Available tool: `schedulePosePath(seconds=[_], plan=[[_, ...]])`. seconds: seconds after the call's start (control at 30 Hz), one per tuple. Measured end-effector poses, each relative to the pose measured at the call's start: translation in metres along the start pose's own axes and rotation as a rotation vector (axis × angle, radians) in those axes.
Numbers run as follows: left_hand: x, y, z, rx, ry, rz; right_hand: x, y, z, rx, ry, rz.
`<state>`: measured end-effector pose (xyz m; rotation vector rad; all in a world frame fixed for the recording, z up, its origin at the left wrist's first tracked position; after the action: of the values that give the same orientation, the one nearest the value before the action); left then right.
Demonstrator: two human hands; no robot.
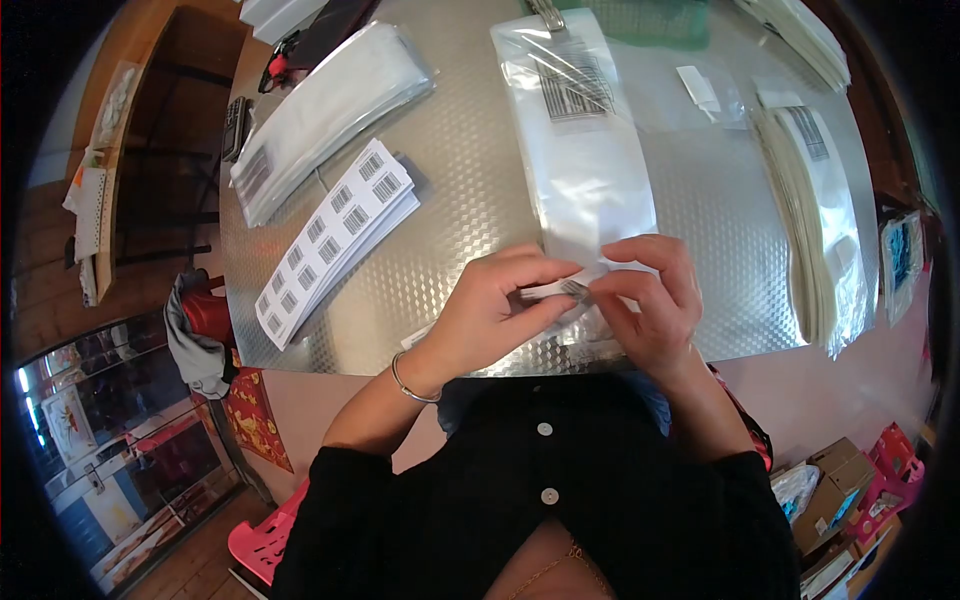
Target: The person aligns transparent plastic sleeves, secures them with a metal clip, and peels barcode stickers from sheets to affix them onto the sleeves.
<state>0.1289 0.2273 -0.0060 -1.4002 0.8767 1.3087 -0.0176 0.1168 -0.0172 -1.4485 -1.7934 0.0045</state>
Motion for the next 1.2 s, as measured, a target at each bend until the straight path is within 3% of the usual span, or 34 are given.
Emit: schedulePosePath(seconds=[0.1, 0.4, 0.7, 0.87, 0.97, 1.07, 1.17, 1.2], plan=[[0.004, -0.006, 0.004, 0.042, 0.123, -0.304, 0.002, -0.01, -0.001, 0.008, -0.065, 0.081], [-0.008, 0.0, 0.008, 0.188, 0.251, -0.365, 0.018, -0.036, 0.013, 0.123, -0.273, 0.124], [-0.017, -0.002, 0.009, 0.237, 0.228, -0.598, 0.029, -0.037, 0.019, 0.17, -0.29, 0.083], [-0.011, -0.01, 0.01, 0.259, 0.173, -0.488, 0.031, -0.041, 0.015, 0.211, -0.321, -0.024], [-0.011, -0.014, 0.006, 0.27, 0.2, -0.591, 0.032, -0.046, 0.01, 0.25, -0.211, -0.247], [-0.012, -0.012, 0.006, 0.277, 0.288, -0.628, 0.026, -0.058, -0.002, 0.282, 0.121, -0.452], [-0.011, -0.002, 0.005, 0.293, 0.443, -0.621, 0.005, -0.055, 0.002, -0.069, 0.528, -0.467], [-0.009, 0.002, 0.005, 0.296, 0.5, -0.623, -0.005, -0.058, -0.003, 0.011, 0.629, -0.465]])
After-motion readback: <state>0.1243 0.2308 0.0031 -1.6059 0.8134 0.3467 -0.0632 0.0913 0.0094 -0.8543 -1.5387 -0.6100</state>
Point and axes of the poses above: each hand's wrist, its own z-axis away from the middle knuckle, its own y-axis out of the palm, x = y × z, the point moved 2 cm from there along -z, towards the middle knuckle, and after that the axes turned 2 degrees about -x, right-handed, at the moved point
